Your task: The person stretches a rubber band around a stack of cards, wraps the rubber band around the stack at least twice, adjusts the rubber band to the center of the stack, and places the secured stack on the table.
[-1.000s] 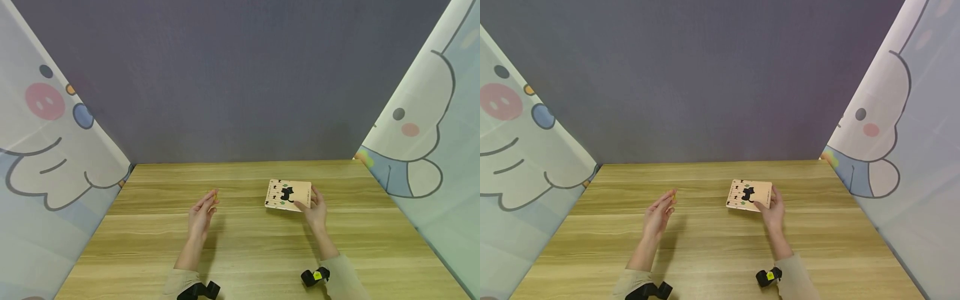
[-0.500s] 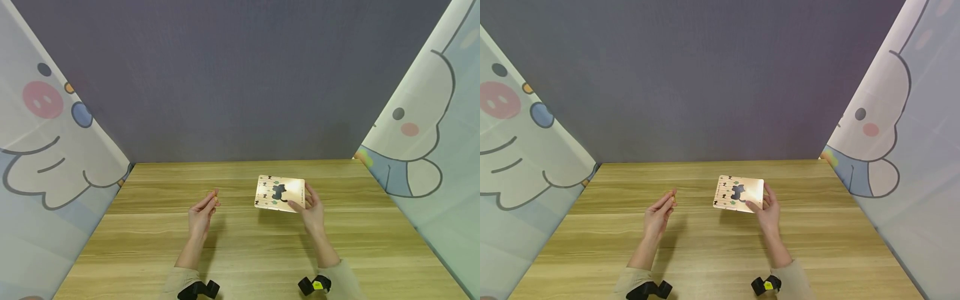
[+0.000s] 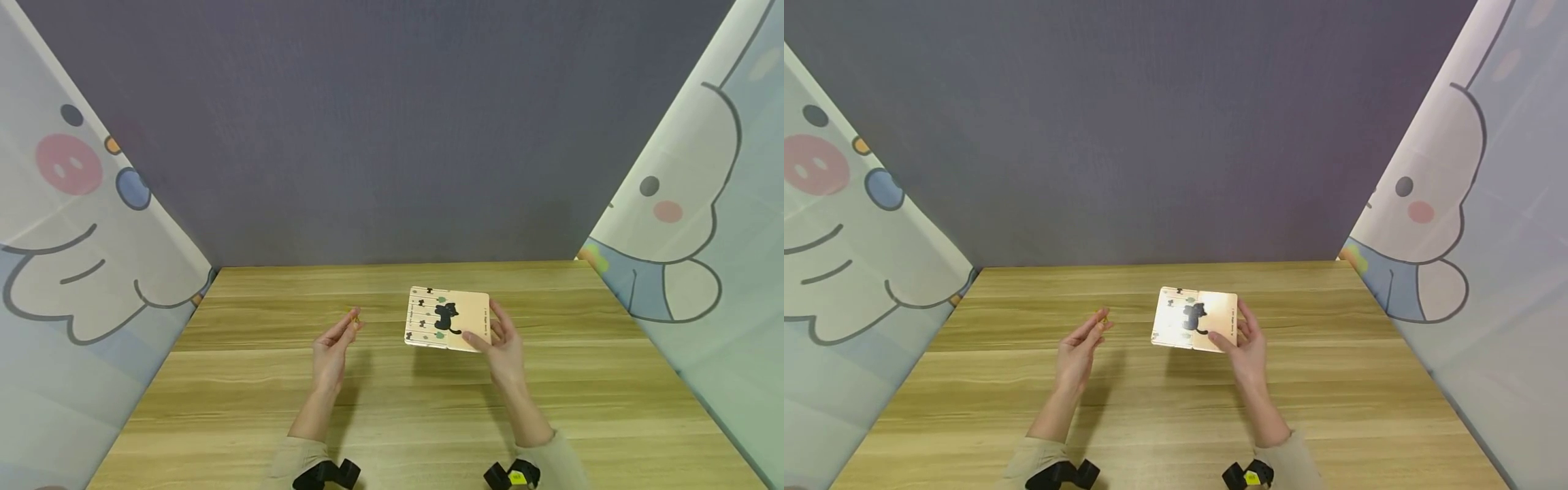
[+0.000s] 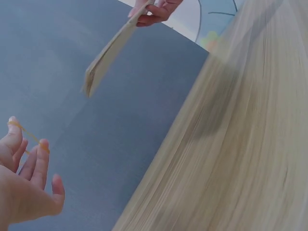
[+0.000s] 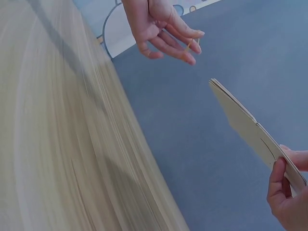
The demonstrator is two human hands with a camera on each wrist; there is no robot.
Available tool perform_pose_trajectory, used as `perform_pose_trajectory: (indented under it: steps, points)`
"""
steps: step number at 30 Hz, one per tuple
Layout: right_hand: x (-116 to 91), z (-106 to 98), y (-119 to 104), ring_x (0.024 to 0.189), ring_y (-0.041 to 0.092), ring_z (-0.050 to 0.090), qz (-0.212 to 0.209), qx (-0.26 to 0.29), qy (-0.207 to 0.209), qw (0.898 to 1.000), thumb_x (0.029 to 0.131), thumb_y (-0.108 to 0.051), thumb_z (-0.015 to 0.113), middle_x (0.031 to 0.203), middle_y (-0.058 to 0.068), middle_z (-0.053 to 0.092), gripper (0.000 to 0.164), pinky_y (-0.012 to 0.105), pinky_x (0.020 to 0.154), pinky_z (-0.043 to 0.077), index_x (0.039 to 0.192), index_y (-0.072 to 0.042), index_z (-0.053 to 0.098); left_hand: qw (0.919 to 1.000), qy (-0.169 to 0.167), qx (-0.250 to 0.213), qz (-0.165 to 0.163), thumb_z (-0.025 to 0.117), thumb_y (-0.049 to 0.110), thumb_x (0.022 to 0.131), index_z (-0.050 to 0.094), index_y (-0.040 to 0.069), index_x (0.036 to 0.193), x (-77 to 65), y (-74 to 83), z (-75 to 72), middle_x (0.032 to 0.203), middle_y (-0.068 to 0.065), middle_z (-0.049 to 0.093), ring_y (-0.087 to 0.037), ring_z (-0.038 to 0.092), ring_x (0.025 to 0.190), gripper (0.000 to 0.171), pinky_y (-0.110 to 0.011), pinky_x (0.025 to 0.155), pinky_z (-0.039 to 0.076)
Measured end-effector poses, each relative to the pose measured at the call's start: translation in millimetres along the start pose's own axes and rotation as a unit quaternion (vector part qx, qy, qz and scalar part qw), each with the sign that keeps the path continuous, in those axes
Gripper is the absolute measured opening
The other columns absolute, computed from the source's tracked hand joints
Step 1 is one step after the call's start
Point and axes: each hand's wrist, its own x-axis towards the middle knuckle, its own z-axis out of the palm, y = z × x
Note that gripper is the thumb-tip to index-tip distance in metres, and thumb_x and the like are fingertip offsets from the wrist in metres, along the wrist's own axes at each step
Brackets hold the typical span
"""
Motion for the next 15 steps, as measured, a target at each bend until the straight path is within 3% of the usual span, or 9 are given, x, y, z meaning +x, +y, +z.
perform_pose_trajectory:
  steps: [3,8,11,13,15]
  points:
    - [-3,2,-2,0.085,0.013,0.058,0.006,0.011,-0.004,1.0,0.071,0.017,0.062,0.117,0.021,0.044,0.08,0.026,0.076,0.05,0.138,-0.011,0.029,1.0,0.001,0.001,0.006,0.054,-0.003,0.085,0.05,-0.009,0.117,1.7,-4.9,-1.9,0.122,-0.017,0.05,-0.022,0.056,0.102,0.033,-0.026,0.09,0.041]
    - [-6,5,0,0.086,0.014,0.058,-0.004,0.028,-0.018,0.999,0.07,0.018,0.062,0.116,0.021,0.044,0.08,0.026,0.076,0.05,0.138,-0.009,0.028,0.9991,-0.014,0.029,0.028,0.063,0.0,0.079,0.049,-0.01,0.118,0.8,-8.9,-4.0,0.122,-0.014,0.052,-0.019,0.054,0.104,0.042,-0.028,0.089,0.042]
    - [-6,5,6,0.087,0.015,0.058,-0.031,0.031,-0.028,0.999,0.069,0.015,0.064,0.116,0.022,0.044,0.081,0.027,0.075,0.05,0.138,-0.006,0.027,0.9969,-0.029,0.043,0.058,0.066,0.002,0.077,0.049,-0.009,0.118,1.7,-12.9,-5.6,0.121,-0.011,0.053,-0.019,0.054,0.104,0.046,-0.025,0.089,0.042]
    - [-4,4,14,0.088,0.017,0.058,-0.058,0.043,-0.039,0.997,0.068,0.011,0.068,0.116,0.022,0.044,0.081,0.027,0.074,0.05,0.138,-0.006,0.028,0.9938,-0.054,0.013,0.096,0.067,0.002,0.076,0.052,-0.004,0.119,11.1,-34.6,-14.8,0.121,-0.009,0.054,-0.019,0.055,0.104,0.046,-0.024,0.088,0.043]
    - [6,-2,37,0.091,0.02,0.057,-0.094,0.079,-0.066,0.99,0.069,0.009,0.07,0.116,0.022,0.046,0.08,0.027,0.073,0.051,0.137,-0.006,0.03,0.9906,-0.073,0.006,0.116,0.067,0.003,0.076,0.05,-0.002,0.122,11.9,-37.1,-15.3,0.125,-0.01,0.05,-0.02,0.054,0.104,0.048,-0.024,0.086,0.044]
